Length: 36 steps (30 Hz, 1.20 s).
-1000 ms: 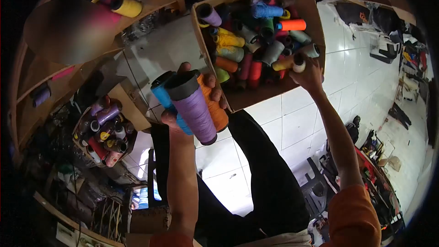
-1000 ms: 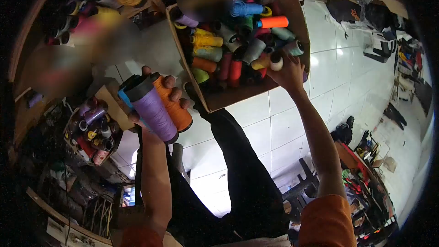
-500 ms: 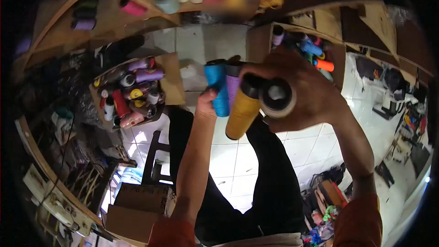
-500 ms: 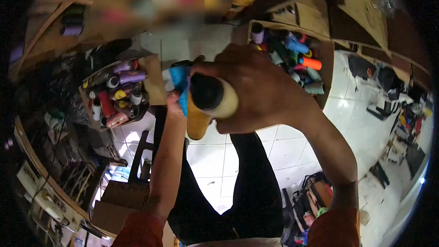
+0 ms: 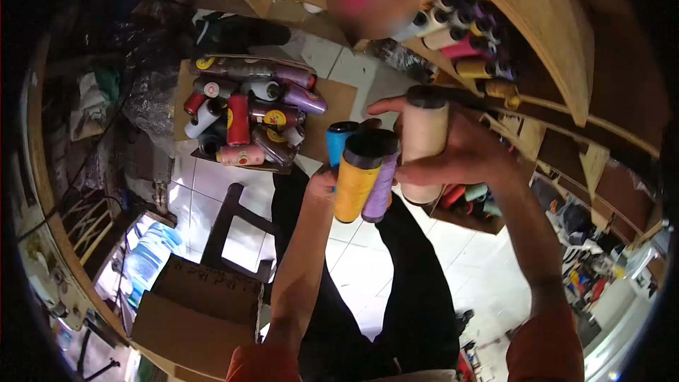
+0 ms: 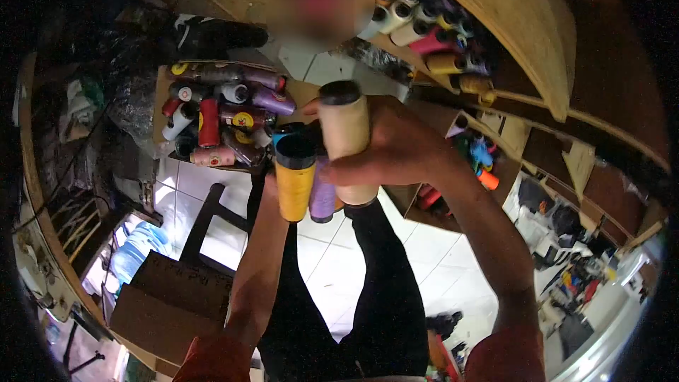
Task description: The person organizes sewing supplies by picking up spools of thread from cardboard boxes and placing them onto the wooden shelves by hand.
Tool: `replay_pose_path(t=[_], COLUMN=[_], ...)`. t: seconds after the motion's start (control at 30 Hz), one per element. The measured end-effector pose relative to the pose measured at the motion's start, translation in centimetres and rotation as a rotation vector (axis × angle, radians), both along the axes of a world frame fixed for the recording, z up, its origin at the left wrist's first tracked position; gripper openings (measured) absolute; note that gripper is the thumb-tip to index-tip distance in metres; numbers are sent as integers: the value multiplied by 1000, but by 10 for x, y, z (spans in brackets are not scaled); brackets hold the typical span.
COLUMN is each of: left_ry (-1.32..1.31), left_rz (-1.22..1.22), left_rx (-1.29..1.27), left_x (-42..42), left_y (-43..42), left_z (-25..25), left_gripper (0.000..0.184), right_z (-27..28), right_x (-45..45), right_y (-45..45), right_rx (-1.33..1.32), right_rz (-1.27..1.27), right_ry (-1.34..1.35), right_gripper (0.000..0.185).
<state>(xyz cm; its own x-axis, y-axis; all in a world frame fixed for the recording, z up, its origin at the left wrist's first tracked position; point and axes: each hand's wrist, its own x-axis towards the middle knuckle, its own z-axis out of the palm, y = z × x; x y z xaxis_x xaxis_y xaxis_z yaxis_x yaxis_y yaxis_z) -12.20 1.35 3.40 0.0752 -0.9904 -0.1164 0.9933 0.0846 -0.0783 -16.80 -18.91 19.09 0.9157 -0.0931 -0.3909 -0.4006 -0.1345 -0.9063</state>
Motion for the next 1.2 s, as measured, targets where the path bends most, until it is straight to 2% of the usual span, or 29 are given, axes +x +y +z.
replay_pose_path(t=[0.07, 0.1, 0.13, 0.2, 0.23, 0.3, 0.37, 0.43, 0.53, 0.63, 0.73, 0.8, 0.83, 0.87, 0.93, 0.97, 1.0, 1.03, 1.1, 1.2], left_ry=[32, 46, 58, -49, -112, -4, 82, 38, 22, -79, -132, -178, -186, -156, -161, -197, -230, 57, 77, 25], left_rz=[39, 58, 76, 87, 231, 230, 271, 295, 331, 359, 417, 431, 423, 381, 358, 381, 403, 436, 441, 471], left_rx=[-30, -37, -45, 57, -24, -64, -55, -49, 15, 165, 178, 179, 183, 198, 219, 226, 237, 27, 67, 99], left_x=[15, 25, 32, 47, 49, 67, 80, 91, 103, 115, 123, 126, 128, 125, 128, 138, 149, 163, 162, 170], left_y=[5, 7, 9, 16, 14, 20, 28, 37, 43, 52, 64, 72, 76, 83, 84, 80, 77, 74, 76, 70], left_z=[7, 9, 11, 6, -1, -5, -2, -6, -6, -2, -27, -45, -55, -69, -74, -62, -48, -27, -22, -10], left_gripper=[92, 91, 91, 90, 91, 92, 96, 98, 96, 99, 103, 106, 107, 108, 109, 109, 109, 96, 97, 88], right_z=[0, -3, -11, -31, -40, -51, -56, -62, -85, -112, -131, -146, -152, -151, -127, -130, -139, -148, -155, -174], right_x=[19, 26, 30, 41, 47, 63, 86, 114, 155, 201, 243, 260, 267, 268, 279, 282, 285, 284, 283, 281], right_y=[-1, 0, 5, 2, 1, 3, 7, 9, -6, -20, -35, -49, -58, -62, -62, -74, -91, -107, -118, -139], right_rx=[251, 391, 425, 559, 546, 522, 450, 307, 147, -66, -204, -371, -572, -568, -773, -855, -901, -946, -1077, -1174], right_rz=[-153, -295, -448, -580, -625, -711, -778, -773, -642, -714, -762, -753, -743, -735, -725, -739, -724, -710, -695, -680], right_ry=[148, 143, 113, 9, -36, -126, -251, -391, -430, -335, -310, -299, -347, -404, -130, -29, -44, -51, 50, -167], right_gripper=[49, 42, 45, 39, 37, 35, 27, 24, 24, 22, 18, 21, 24, 29, 33, 40, 44, 48, 58, 59])
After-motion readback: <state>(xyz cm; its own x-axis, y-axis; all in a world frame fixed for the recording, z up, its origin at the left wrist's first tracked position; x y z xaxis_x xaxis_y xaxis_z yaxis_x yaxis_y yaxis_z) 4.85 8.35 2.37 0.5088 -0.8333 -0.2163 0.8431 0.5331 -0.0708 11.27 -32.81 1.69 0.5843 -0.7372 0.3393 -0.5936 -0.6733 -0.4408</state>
